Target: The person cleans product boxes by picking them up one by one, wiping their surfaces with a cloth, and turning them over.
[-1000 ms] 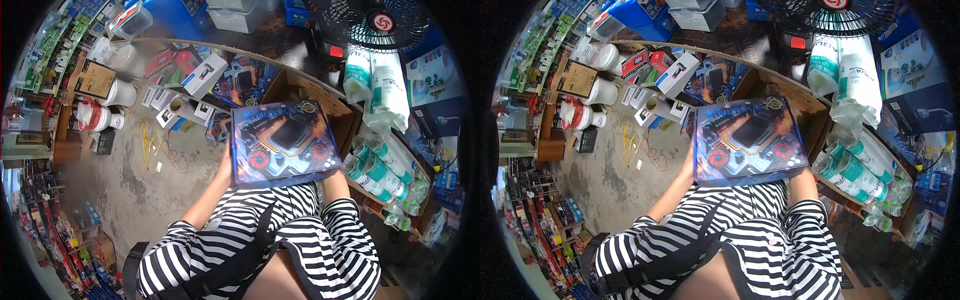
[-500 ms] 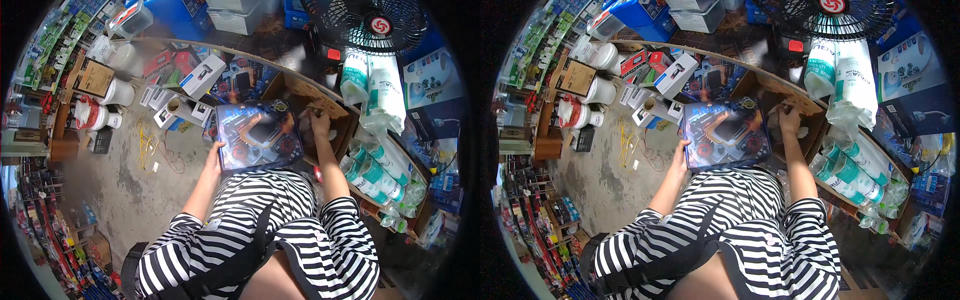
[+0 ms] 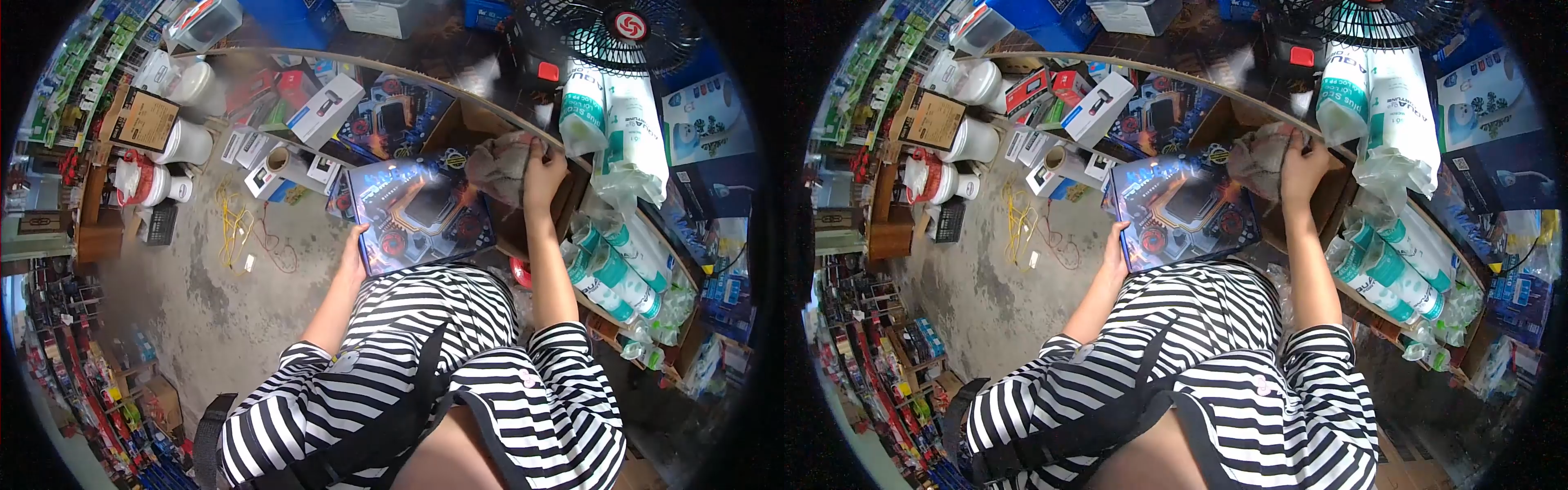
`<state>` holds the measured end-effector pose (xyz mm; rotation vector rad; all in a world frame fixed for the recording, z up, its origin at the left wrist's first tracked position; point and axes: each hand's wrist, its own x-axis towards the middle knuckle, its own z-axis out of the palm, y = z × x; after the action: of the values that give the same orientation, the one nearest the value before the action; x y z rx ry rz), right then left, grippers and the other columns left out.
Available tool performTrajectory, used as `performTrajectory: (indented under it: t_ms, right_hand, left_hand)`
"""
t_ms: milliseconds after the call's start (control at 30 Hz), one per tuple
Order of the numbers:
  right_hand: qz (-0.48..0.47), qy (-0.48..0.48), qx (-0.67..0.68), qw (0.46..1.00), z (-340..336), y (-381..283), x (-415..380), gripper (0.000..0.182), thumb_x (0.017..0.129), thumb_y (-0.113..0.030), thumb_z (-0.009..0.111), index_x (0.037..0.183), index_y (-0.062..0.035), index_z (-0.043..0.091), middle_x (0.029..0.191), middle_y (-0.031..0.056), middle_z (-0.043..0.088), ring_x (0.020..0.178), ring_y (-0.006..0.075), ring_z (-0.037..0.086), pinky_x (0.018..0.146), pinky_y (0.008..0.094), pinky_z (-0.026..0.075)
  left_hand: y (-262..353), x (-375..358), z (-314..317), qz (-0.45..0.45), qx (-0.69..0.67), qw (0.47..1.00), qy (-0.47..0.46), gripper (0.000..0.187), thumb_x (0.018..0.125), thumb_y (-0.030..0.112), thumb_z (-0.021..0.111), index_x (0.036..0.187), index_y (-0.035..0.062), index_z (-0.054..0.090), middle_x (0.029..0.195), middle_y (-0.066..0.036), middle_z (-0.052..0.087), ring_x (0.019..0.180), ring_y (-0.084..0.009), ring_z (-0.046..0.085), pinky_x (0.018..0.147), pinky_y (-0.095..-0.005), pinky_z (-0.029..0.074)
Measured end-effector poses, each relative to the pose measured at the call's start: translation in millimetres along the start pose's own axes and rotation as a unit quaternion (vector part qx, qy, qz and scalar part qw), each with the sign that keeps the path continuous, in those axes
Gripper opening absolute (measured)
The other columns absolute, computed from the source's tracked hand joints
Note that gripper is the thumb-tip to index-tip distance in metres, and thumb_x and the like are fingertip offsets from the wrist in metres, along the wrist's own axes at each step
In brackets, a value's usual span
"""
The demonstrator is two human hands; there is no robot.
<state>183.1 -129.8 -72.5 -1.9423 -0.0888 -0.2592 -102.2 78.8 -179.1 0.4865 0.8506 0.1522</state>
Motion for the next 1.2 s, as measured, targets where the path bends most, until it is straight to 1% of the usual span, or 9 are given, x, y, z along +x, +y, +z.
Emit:
performTrajectory:
  t_ms: [133,233,333,567,667,700,833,967,1200]
  right_hand:
    - [-0.172,-0.098,-0.007,0.980,21,-6,-43,0.035,0.086,-0.024,0.058,0.114,-0.0026,0.059,0.098,0.0176,0.066,0.094,0.0307,0.064,0.082,0.0366,0.048]
    - [-0.305,-0.295,-0.270,0.865,40,18,-112,0.062,0.082,-0.037,0.060,0.134,-0.0079,0.044,0.132,0.0263,0.044,0.122,0.0434,0.043,0.103,0.0484,0.033]
    - [-0.330,-0.348,-0.184,0.858,45,31,-103,0.075,0.076,-0.035,0.066,0.141,-0.0121,0.035,0.144,0.0236,0.029,0.133,0.0436,0.027,0.110,0.0498,0.022]
    - [-0.168,-0.291,-0.260,0.905,89,53,-47,0.070,0.077,-0.032,0.066,0.134,-0.0002,0.040,0.144,0.0259,0.028,0.137,0.0408,0.021,0.109,0.0480,0.027]
    - [-0.246,-0.278,-0.201,0.907,106,40,-78,0.057,0.078,-0.025,0.061,0.128,-0.0039,0.046,0.135,0.0251,0.039,0.128,0.0417,0.035,0.102,0.0468,0.037]
    - [-0.123,-0.437,-0.139,0.880,96,2,-86,0.051,0.077,-0.021,0.059,0.124,-0.0054,0.048,0.133,0.0254,0.041,0.125,0.0414,0.038,0.100,0.0467,0.038]
    - [-0.393,-0.413,-0.051,0.820,104,-22,-146,0.064,0.074,-0.023,0.062,0.133,-0.0089,0.042,0.138,0.0236,0.036,0.130,0.0367,0.036,0.101,0.0421,0.039]
    - [-0.348,-0.484,-0.004,0.803,82,-25,-152,0.067,0.073,-0.024,0.061,0.136,-0.0135,0.041,0.141,0.0202,0.036,0.133,0.0352,0.033,0.103,0.0414,0.038]
    - [-0.289,-0.554,-0.076,0.777,2,20,-104,0.065,0.072,-0.020,0.062,0.135,-0.0169,0.044,0.141,0.0176,0.039,0.127,0.0373,0.040,0.103,0.0419,0.037]
  left_hand:
    - [-4,9,-5,0.004,-0.006,1.000,0.008,0.043,0.077,0.032,0.067,0.109,0.0050,0.055,0.101,-0.010,0.063,0.090,-0.0239,0.063,0.080,-0.0391,0.053]
    - [-1,-3,9,0.002,-0.019,1.000,-0.005,0.042,0.078,0.032,0.066,0.109,0.0044,0.055,0.099,-0.010,0.063,0.089,-0.0237,0.063,0.080,-0.0378,0.053]
    - [-3,-2,10,0.008,-0.023,1.000,-0.010,0.044,0.080,0.034,0.065,0.110,0.0037,0.055,0.098,-0.010,0.063,0.088,-0.0235,0.063,0.081,-0.0370,0.053]
    - [-9,-14,24,0.024,0.026,0.999,-0.007,0.061,0.079,0.046,0.067,0.123,0.0069,0.049,0.112,-0.009,0.059,0.100,-0.0210,0.058,0.087,-0.0371,0.048]
    - [-7,-17,26,0.017,0.021,1.000,-0.011,0.064,0.082,0.052,0.062,0.127,0.0080,0.048,0.117,-0.009,0.059,0.104,-0.0230,0.058,0.090,-0.0396,0.048]
    - [-6,-21,32,0.017,0.027,0.999,-0.010,0.069,0.082,0.056,0.060,0.129,0.0076,0.046,0.119,-0.010,0.058,0.105,-0.0241,0.058,0.091,-0.0406,0.048]
    - [-4,-15,26,-0.028,-0.008,0.996,-0.089,0.093,0.078,0.077,0.044,0.134,0.0033,0.041,0.127,-0.014,0.053,0.113,-0.0288,0.054,0.095,-0.0467,0.044]
    - [-13,-17,35,0.061,-0.047,0.997,-0.008,0.099,0.076,0.081,0.039,0.137,0.0037,0.037,0.130,-0.014,0.051,0.115,-0.0310,0.053,0.100,-0.0470,0.040]
    - [-10,-16,33,-0.019,0.024,0.999,-0.013,0.051,0.082,0.034,0.066,0.121,0.0043,0.051,0.112,-0.014,0.060,0.101,-0.0269,0.060,0.089,-0.0409,0.050]
